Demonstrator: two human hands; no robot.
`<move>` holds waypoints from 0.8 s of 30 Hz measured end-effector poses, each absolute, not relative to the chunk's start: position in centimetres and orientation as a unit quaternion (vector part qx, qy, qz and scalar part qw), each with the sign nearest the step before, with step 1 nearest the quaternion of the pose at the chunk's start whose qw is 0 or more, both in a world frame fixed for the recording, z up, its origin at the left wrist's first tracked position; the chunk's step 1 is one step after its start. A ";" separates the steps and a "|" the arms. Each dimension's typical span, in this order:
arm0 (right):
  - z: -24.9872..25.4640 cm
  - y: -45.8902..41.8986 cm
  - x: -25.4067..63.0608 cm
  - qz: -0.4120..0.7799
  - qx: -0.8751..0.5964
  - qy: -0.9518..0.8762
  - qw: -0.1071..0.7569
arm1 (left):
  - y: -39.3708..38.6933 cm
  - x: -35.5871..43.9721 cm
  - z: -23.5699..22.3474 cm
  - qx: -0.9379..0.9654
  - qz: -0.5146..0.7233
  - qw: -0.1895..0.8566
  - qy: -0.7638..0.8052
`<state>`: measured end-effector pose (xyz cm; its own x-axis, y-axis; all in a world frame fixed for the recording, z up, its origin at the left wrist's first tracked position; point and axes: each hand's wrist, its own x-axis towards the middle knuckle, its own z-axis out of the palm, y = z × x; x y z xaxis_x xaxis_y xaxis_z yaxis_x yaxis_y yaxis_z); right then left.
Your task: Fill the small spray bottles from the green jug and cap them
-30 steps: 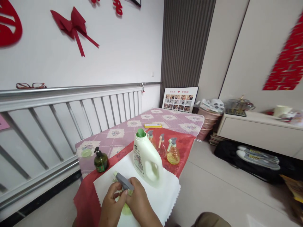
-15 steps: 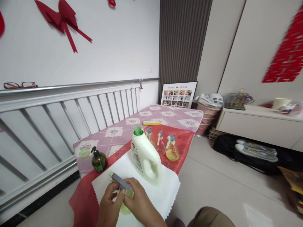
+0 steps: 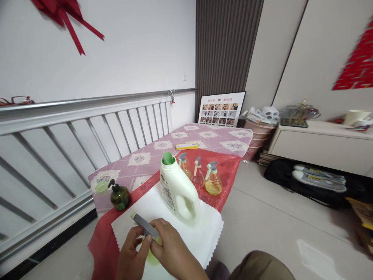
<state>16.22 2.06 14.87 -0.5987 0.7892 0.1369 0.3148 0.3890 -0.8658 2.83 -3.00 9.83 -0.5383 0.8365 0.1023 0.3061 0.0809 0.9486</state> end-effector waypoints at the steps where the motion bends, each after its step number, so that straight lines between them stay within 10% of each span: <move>1: 15.1 2.1 16.3 0.418 -0.352 -0.794 0.268 | -3.0 2.8 9.8 0.412 0.537 0.246 0.694; 24: 14.6 1.8 16.3 0.477 -0.343 -0.744 0.319 | -3.4 2.9 11.5 0.491 0.508 0.217 0.674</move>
<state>16.33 1.77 14.58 -0.5620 0.8140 0.1469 0.2063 0.3099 -0.9281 2.88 -3.40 11.48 -0.4237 0.8821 0.2061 0.4412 0.0022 0.8974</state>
